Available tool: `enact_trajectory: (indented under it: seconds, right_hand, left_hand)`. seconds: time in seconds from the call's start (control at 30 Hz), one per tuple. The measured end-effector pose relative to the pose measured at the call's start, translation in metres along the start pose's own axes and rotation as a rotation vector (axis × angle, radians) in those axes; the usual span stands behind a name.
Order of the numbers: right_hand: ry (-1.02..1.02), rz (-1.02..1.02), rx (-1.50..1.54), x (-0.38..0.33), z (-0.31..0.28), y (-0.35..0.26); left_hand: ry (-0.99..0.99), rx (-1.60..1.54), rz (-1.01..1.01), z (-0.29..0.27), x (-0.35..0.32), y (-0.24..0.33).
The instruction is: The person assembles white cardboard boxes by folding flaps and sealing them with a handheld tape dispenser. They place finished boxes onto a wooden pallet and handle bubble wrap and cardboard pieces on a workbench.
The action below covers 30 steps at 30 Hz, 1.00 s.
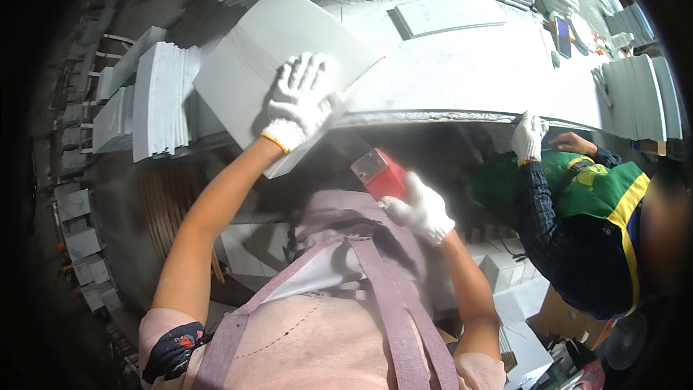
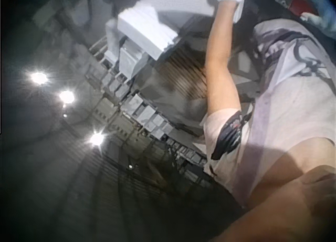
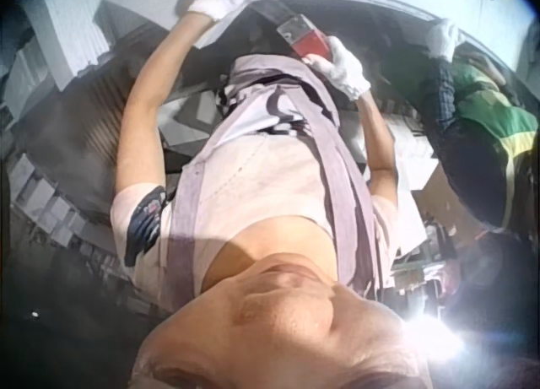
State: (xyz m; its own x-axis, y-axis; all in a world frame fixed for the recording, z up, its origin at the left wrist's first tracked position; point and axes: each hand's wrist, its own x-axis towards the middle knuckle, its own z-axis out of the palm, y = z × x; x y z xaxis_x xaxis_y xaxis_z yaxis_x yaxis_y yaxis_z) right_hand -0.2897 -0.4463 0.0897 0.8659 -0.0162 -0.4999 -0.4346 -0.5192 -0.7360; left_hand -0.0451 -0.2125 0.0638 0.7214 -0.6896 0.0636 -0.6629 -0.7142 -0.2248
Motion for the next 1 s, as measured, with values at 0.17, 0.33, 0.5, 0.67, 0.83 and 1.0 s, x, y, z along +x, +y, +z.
enact_trajectory:
  seconds: [0.17,0.33,0.5,0.67,0.83,1.0]
  right_hand:
    - [0.02,0.023,-0.012,0.033,0.019,0.003]
    - [0.057,0.087,-0.19,0.075,0.035,-0.043]
    - [0.249,-0.153,-0.478,0.088,0.048,-0.064]
    - [0.254,-0.207,-0.436,0.088,0.048,-0.065]
    - [0.312,-0.208,-0.558,0.09,0.055,-0.068]
    - [0.326,-0.211,-0.482,0.087,0.06,-0.065]
  left_hand:
    - [0.116,-0.089,0.105,-0.015,-0.026,0.019]
    - [-0.058,0.02,0.087,-0.016,-0.023,0.024]
    - [0.1,-0.043,0.079,-0.011,-0.022,0.025]
    - [0.159,-0.031,0.124,-0.017,-0.031,0.027]
    - [0.139,-0.007,0.131,-0.016,-0.032,0.029]
    - [0.082,0.083,0.142,-0.005,-0.033,0.029]
